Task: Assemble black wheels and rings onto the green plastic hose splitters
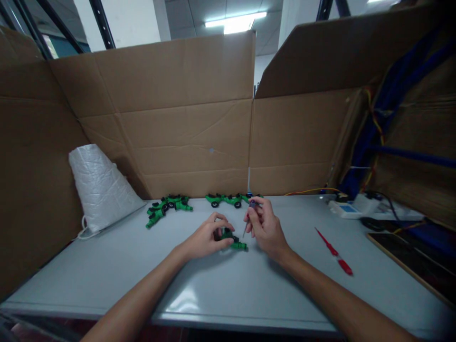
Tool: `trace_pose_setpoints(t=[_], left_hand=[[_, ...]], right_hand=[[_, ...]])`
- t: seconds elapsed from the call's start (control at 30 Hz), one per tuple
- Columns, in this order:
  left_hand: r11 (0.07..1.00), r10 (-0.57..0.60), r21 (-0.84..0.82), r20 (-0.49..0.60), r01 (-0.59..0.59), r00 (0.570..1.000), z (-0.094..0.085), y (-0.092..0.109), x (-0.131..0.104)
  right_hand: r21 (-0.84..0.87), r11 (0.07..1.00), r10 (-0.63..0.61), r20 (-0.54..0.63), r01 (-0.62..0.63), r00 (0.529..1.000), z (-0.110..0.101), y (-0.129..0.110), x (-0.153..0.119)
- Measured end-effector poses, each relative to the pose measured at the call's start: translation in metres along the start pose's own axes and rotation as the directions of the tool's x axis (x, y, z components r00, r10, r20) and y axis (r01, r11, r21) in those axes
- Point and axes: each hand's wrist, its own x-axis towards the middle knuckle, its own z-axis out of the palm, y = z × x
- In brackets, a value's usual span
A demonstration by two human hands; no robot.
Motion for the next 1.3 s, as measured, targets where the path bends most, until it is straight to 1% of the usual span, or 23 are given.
trace_pose_setpoints(t=[0.07, 0.13, 0.2, 0.27, 0.33, 0.43, 0.63, 0.8, 1.07, 1.2, 1.3], left_hand=[[0.999, 0.029, 0.032, -0.015, -0.029, 0.999, 0.001, 0.001, 0.000], [0.993, 0.077, 0.097, -0.052, -0.072, 0.996, 0.003, 0.003, 0.002], [0.986, 0.100, 0.140, -0.061, -0.091, 0.993, 0.005, 0.004, 0.004], [0.985, 0.115, 0.137, -0.066, -0.105, 0.991, 0.009, 0.005, 0.005], [0.985, 0.135, 0.122, -0.070, -0.125, 0.988, 0.012, 0.007, 0.006], [0.986, 0.154, 0.078, -0.064, -0.149, 0.986, 0.014, 0.010, 0.007], [0.990, 0.140, 0.032, -0.045, -0.138, 0.989, 0.015, 0.016, 0.007], [0.992, 0.128, 0.007, -0.031, -0.128, 0.991, 0.016, 0.017, 0.007], [0.993, 0.106, -0.048, -0.034, -0.108, 0.994, 0.018, 0.012, 0.007], [0.992, 0.109, -0.061, -0.024, -0.111, 0.994, 0.019, 0.011, 0.007], [0.992, 0.111, -0.064, -0.024, -0.112, 0.994, 0.021, 0.010, 0.007]], right_hand=[[0.011, 1.000, 0.000, -0.003, 0.000, 1.000, 0.000, -0.001, 0.001], [0.026, 1.000, -0.005, 0.002, 0.005, 1.000, 0.003, -0.003, 0.001], [0.046, 0.999, 0.001, -0.002, -0.001, 1.000, 0.008, -0.006, 0.001], [0.063, 0.998, -0.005, 0.009, 0.005, 1.000, 0.012, -0.007, 0.000], [0.063, 0.998, -0.022, -0.004, 0.022, 1.000, 0.015, -0.009, -0.001], [0.035, 0.999, -0.036, 0.001, 0.036, 0.999, 0.015, -0.010, -0.003], [-0.045, 0.998, -0.053, 0.007, 0.053, 0.999, 0.010, -0.015, -0.004], [-0.092, 0.994, -0.057, 0.043, 0.061, 0.997, 0.010, -0.019, -0.005], [-0.075, 0.996, -0.053, 0.057, 0.057, 0.997, 0.012, -0.014, -0.006], [-0.106, 0.991, -0.071, 0.044, 0.076, 0.996, 0.013, -0.017, -0.007], [-0.169, 0.981, -0.096, 0.000, 0.094, 0.995, 0.015, -0.022, -0.010]])
